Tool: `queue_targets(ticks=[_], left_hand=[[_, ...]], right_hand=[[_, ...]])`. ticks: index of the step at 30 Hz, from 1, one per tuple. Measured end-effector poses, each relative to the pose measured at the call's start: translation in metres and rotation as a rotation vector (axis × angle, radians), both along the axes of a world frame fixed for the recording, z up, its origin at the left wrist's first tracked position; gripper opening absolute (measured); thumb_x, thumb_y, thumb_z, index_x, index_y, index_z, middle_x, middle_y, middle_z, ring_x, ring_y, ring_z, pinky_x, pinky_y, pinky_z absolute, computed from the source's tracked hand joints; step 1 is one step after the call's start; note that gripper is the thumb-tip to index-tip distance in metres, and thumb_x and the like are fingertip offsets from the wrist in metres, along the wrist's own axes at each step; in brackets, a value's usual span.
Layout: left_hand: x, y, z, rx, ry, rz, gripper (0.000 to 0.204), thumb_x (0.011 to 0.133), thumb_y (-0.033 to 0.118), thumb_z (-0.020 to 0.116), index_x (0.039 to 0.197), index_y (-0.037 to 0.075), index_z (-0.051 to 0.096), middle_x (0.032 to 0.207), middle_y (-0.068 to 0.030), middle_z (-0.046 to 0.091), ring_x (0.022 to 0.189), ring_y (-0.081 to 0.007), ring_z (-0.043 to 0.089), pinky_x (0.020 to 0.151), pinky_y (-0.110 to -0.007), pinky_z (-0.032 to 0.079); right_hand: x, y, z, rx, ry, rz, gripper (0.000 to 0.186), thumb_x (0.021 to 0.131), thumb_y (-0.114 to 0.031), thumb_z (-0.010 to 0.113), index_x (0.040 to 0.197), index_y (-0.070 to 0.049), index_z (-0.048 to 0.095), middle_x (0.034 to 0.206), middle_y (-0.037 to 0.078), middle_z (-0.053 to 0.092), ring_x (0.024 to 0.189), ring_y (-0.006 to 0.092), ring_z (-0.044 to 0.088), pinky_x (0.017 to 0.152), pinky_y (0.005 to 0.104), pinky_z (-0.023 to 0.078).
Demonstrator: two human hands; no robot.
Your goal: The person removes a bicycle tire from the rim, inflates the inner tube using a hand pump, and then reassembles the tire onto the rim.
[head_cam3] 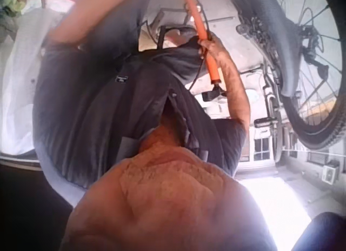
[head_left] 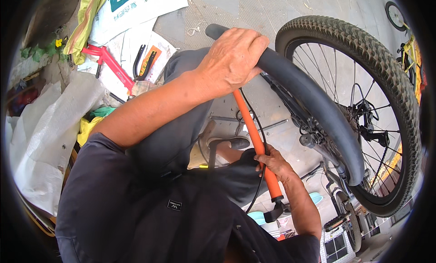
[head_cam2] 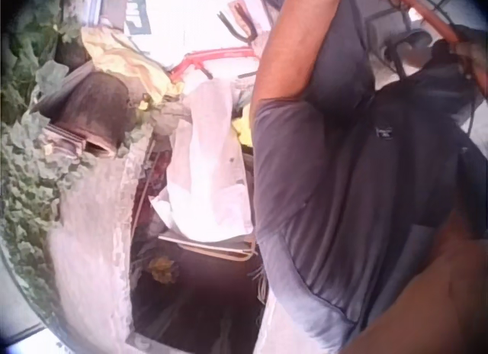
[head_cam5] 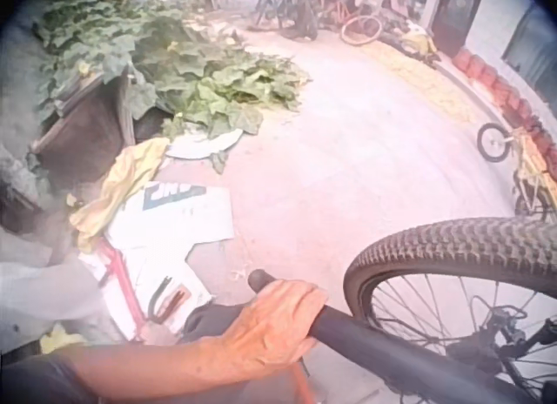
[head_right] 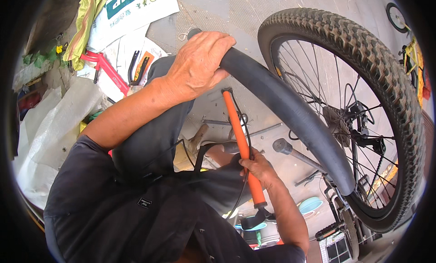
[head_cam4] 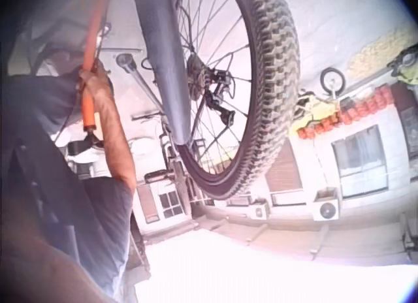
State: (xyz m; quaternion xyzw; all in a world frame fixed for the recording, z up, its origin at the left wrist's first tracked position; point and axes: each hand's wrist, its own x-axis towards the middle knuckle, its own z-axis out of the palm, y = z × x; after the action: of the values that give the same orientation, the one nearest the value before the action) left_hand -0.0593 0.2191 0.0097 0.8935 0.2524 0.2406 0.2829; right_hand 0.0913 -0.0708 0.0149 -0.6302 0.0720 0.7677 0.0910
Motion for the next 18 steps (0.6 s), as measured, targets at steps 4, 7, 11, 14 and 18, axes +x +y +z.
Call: queue_targets(ticks=[4, 7, 11, 14, 18], left_hand=[[-0.017, -0.008, 0.008, -0.071, 0.07, -0.024, 0.053, 0.062, 0.002, 0.076, 0.11, -0.001, 0.054, 0.106, -0.0172, 0.056, 0.1, -0.0369, 0.056, 0.09, -0.045, 0.045], [-0.028, -0.015, 0.018, -0.091, 0.1, -0.064, 0.047, 0.063, 0.003, 0.075, 0.104, 0.001, 0.053, 0.094, -0.0141, 0.053, 0.094, -0.0344, 0.055, 0.089, -0.043, 0.044], [-0.044, -0.023, 0.029, -0.197, 0.109, -0.071, 0.039, 0.065, 0.002, 0.073, 0.099, 0.001, 0.055, 0.095, -0.0145, 0.056, 0.094, -0.0343, 0.056, 0.089, -0.044, 0.044], [-0.051, -0.011, 0.045, -0.253, 0.173, -0.108, 0.043, 0.065, 0.0, 0.071, 0.104, 0.002, 0.053, 0.101, -0.0162, 0.057, 0.098, -0.0389, 0.056, 0.093, -0.047, 0.045], [-0.046, 0.006, 0.06, -0.281, 0.189, -0.116, 0.036, 0.066, -0.001, 0.067, 0.099, 0.002, 0.052, 0.097, -0.016, 0.058, 0.094, -0.04, 0.056, 0.086, -0.046, 0.045]], right_hand=[[-0.008, 0.021, 0.028, -0.025, -0.048, 0.03, 0.069, 0.085, -0.009, 0.065, 0.144, 0.001, 0.03, 0.096, 0.012, 0.059, 0.061, 0.0177, 0.061, 0.049, 0.0325, 0.052], [-0.009, 0.028, 0.031, -0.008, -0.044, -0.055, 0.076, 0.081, -0.01, 0.066, 0.146, 0.003, 0.028, 0.091, 0.012, 0.061, 0.062, 0.0183, 0.062, 0.046, 0.0318, 0.051], [-0.029, 0.064, 0.044, -0.01, -0.068, -0.203, 0.055, 0.082, -0.018, 0.066, 0.13, 0.0, 0.047, 0.095, 0.01, 0.064, 0.064, 0.0172, 0.063, 0.047, 0.0296, 0.051], [-0.051, 0.072, 0.037, -0.017, 0.028, -0.389, 0.038, 0.083, -0.013, 0.064, 0.116, -0.002, 0.05, 0.09, 0.01, 0.061, 0.065, 0.0186, 0.063, 0.046, 0.0331, 0.053], [-0.082, 0.071, 0.038, -0.07, 0.083, -0.57, 0.06, 0.075, -0.007, 0.068, 0.129, 0.004, 0.042, 0.104, 0.014, 0.056, 0.087, 0.0227, 0.061, 0.071, 0.0369, 0.056]])
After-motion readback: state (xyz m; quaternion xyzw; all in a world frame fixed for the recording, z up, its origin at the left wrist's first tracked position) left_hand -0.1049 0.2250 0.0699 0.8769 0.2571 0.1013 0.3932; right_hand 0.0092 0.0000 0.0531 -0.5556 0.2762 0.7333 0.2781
